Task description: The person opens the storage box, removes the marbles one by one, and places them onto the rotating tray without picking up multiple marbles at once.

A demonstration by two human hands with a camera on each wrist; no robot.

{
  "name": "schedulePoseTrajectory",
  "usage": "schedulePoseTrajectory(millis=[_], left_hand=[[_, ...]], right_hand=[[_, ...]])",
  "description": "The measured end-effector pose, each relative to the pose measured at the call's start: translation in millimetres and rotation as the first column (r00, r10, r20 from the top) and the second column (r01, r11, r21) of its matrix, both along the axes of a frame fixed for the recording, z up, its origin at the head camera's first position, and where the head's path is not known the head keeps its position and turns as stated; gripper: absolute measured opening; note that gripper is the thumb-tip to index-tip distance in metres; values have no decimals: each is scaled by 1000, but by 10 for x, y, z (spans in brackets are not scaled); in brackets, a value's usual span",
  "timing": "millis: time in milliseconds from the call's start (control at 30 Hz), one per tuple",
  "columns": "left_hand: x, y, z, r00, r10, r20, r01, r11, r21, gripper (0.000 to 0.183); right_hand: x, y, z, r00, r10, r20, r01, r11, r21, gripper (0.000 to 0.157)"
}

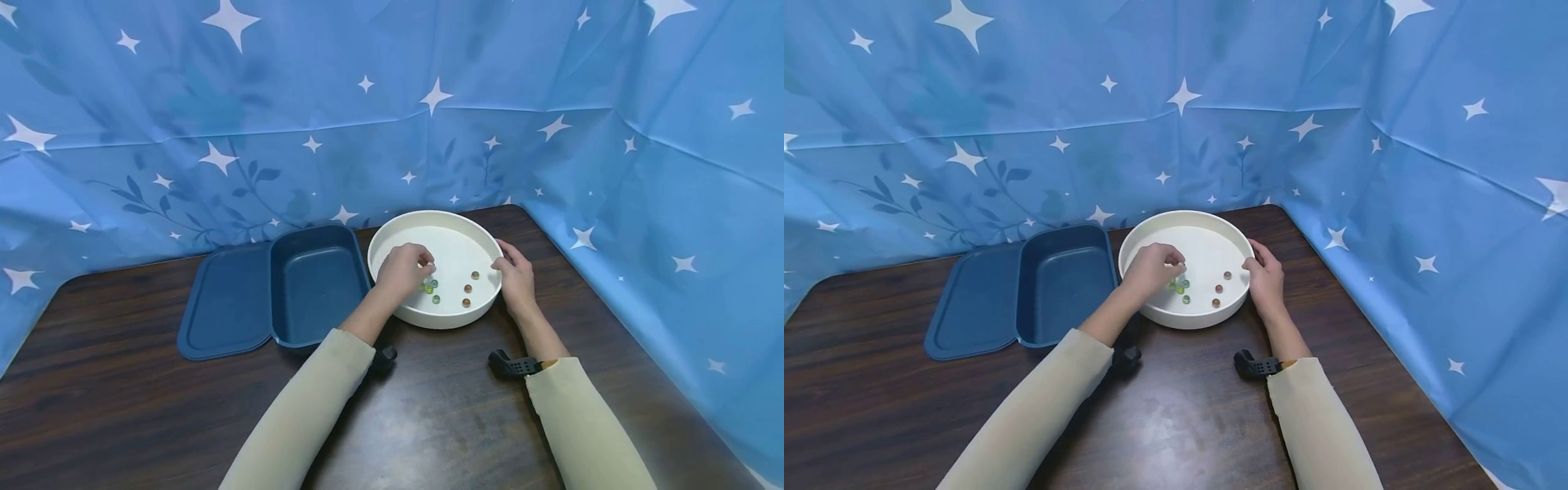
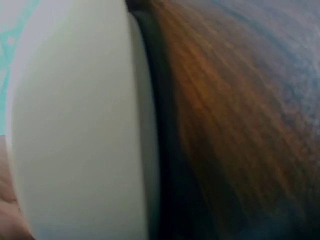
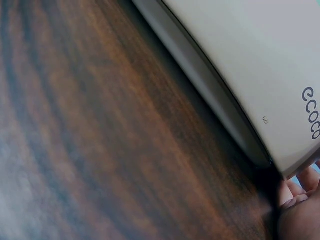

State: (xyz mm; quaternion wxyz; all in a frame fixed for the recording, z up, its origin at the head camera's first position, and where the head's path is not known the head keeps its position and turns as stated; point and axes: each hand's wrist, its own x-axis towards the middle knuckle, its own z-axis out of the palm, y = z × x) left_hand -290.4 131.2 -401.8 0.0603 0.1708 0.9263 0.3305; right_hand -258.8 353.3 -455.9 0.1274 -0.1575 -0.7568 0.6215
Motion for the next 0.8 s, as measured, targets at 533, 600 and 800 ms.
schedulePoseTrajectory(millis=[533, 600, 800], left_hand=[[-22, 83, -72, 997, -29, 67, 34, 997, -67, 16], [-11, 84, -71, 997, -45, 58, 50, 995, -85, 17], [6, 68, -77, 998, -46, 43, 52, 988, -142, 18]], right_hand=[[-20, 20, -4, 1000, -29, 8, 28, 999, 29, 63], [-16, 17, -3, 1000, -28, 10, 28, 999, 27, 63], [-5, -2, 4, 1000, -8, 8, 8, 1000, 20, 63]])
